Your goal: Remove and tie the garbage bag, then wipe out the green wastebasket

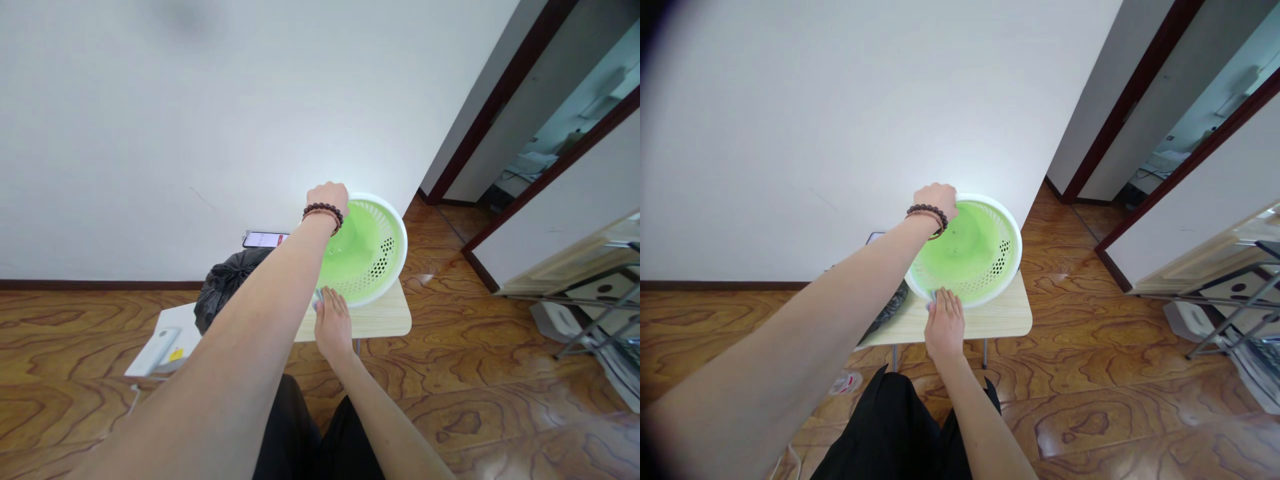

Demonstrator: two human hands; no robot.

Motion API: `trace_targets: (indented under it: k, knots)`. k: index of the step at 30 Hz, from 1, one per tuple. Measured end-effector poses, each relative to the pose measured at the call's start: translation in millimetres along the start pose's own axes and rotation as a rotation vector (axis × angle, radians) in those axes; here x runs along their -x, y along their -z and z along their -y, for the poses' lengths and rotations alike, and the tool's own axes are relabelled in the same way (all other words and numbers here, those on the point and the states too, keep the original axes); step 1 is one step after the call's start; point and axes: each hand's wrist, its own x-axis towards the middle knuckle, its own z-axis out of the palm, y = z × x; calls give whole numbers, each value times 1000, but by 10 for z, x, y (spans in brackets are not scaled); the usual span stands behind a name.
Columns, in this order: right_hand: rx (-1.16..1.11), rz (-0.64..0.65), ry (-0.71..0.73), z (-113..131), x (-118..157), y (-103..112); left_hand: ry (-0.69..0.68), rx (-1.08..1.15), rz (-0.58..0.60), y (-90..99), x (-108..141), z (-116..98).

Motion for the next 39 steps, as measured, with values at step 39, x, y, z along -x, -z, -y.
trace_targets:
  k: [39]
  knots:
    - [197,106,166,-526,-5,278,3,-9,15,31,38,12]
